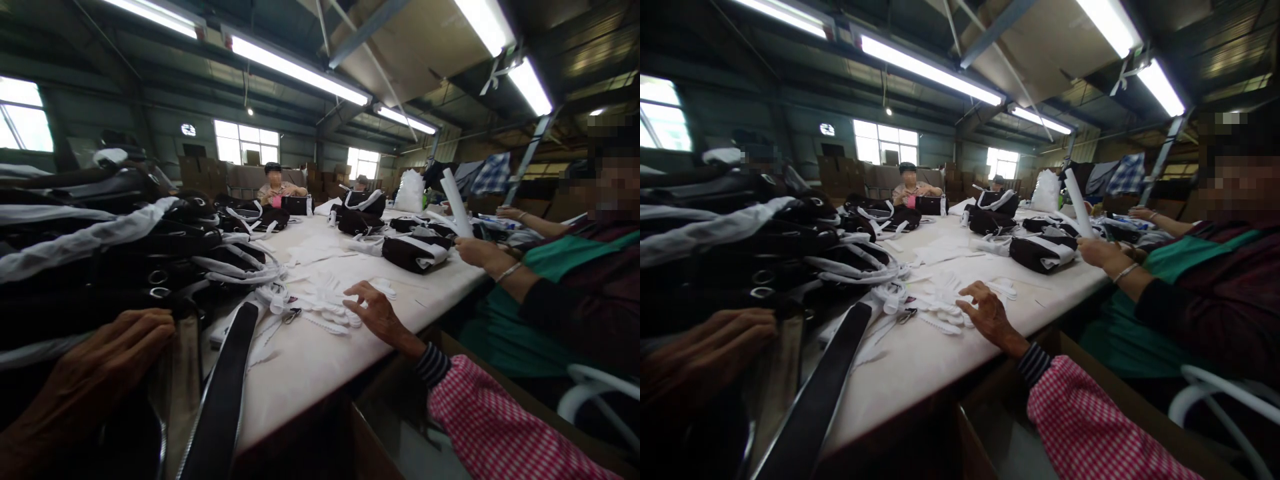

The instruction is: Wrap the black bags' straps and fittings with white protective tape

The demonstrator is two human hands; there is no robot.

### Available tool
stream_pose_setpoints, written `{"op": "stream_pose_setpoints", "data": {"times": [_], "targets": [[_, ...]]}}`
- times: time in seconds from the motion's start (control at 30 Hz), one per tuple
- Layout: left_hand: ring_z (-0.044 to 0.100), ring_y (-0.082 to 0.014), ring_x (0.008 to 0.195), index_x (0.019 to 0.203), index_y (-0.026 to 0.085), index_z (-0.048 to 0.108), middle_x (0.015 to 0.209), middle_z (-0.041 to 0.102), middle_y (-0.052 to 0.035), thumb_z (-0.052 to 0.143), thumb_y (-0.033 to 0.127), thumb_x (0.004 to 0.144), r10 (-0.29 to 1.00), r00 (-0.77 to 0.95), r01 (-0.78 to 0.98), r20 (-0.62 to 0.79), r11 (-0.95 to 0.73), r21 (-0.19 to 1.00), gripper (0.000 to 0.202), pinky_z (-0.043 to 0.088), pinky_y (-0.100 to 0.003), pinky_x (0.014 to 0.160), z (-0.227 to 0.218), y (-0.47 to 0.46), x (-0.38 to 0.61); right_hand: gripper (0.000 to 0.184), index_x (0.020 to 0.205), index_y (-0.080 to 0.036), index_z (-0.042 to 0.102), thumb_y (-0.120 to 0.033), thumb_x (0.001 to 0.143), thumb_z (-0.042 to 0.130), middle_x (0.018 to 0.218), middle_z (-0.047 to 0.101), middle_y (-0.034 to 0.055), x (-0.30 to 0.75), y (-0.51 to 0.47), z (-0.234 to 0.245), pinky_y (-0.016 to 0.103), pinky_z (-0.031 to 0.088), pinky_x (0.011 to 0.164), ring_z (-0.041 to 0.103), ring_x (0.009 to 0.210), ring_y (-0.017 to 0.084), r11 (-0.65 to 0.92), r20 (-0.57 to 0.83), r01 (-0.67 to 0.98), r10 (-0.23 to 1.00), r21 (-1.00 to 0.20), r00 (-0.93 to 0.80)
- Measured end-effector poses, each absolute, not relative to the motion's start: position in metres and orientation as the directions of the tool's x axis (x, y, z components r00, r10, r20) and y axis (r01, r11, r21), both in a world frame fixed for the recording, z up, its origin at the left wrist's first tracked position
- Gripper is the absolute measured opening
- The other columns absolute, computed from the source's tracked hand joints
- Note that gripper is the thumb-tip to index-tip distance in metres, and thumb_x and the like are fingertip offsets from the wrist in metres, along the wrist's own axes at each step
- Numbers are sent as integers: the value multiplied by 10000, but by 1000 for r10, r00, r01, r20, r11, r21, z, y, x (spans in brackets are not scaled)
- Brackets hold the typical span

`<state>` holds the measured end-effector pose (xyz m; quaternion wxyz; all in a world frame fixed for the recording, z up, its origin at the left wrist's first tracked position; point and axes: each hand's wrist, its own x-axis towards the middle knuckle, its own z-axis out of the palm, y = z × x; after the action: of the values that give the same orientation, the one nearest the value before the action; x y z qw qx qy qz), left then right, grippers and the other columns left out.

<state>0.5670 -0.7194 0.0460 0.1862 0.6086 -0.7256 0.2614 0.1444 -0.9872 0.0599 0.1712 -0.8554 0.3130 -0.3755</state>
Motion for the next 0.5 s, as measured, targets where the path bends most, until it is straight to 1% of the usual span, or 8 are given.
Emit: {"op": "stream_pose_setpoints", "data": {"times": [0.03, 0.1, 0.2, 0.23, 0.3, 0.37, 0.4, 0.5], "targets": [[598, -298, 1212, 1117, 284, 686, 1240, 701, -53, 393, 208, 954, -775, -188, -980, 604, 107, -167, 343, 498, -466, 982, 45, -718, 565, 103, 943, -174, 758, -236, 906, 684, 973, 716, 60, 145, -988, 67, 310, 486, 752, 637, 793, 180, -727, 523, -406, -683, -554, 510], [624, -291, 1189, 1130, 295, 682, 1247, 708, -63, 384, 184, 941, -735, -201, -977, 648, 104, -186, 370, 486, -451, 963, 43, -715, 560, 120, 821, -170, 750, -227, 895, 675, 835, 727, 40, 150, -986, 79, 295, 468, 706, 642, 740, 177, -710, 478, -399, -694, -580, 538], [640, -276, 1143, 1122, 315, 670, 1195, 729, -44, 394, 172, 935, -685, -254, -965, 682, 136, -223, 363, 468, -441, 946, 46, -714, 553, 168, 751, -169, 738, -231, 892, 670, 717, 708, 14, 170, -971, 90, 269, 442, 639, 633, 677, 166, -714, 394, -372, -661, -594, 639], [641, -268, 1131, 1124, 307, 667, 1182, 732, -42, 401, 173, 942, -682, -274, -960, 678, 152, -236, 349, 471, -430, 940, 48, -713, 551, 170, 754, -170, 740, -231, 896, 669, 720, 710, 12, 181, -965, 92, 265, 438, 640, 632, 676, 162, -729, 370, -373, -637, -573, 676], [639, -248, 1103, 1125, 279, 663, 1168, 730, -45, 405, 182, 973, -690, -286, -957, 665, 175, -230, 315, 489, -395, 916, 53, -711, 546, 161, 797, -179, 755, -227, 915, 657, 781, 729, 15, 204, -954, 94, 265, 441, 689, 646, 727, 163, -787, 330, -412, -581, -459, 744], [638, -230, 1081, 1093, 248, 663, 1150, 728, -52, 381, 196, 1013, -686, -237, -971, 688, 165, -171, 298, 504, -368, 895, 56, -710, 542, 154, 836, -192, 763, -225, 932, 647, 869, 749, 29, 230, -949, 95, 278, 442, 759, 663, 813, 179, -833, 300, -457, -543, -312, 784], [640, -222, 1069, 1064, 238, 662, 1135, 728, -52, 379, 213, 1029, -680, -209, -978, 703, 158, -138, 286, 510, -359, 889, 57, -710, 541, 153, 842, -194, 763, -220, 934, 643, 905, 754, 40, 243, -950, 96, 289, 441, 789, 668, 854, 192, -840, 285, -473, -538, -266, 793], [658, -202, 1036, 1001, 233, 647, 1095, 727, -42, 396, 256, 1053, -654, -115, -991, 748, 129, -40, 258, 524, -347, 887, 53, -709, 540, 160, 832, -179, 755, -165, 922, 625, 954, 758, 80, 277, -967, 98, 316, 442, 849, 674, 942, 228, -820, 272, -511, -569, -258, 776]]}}
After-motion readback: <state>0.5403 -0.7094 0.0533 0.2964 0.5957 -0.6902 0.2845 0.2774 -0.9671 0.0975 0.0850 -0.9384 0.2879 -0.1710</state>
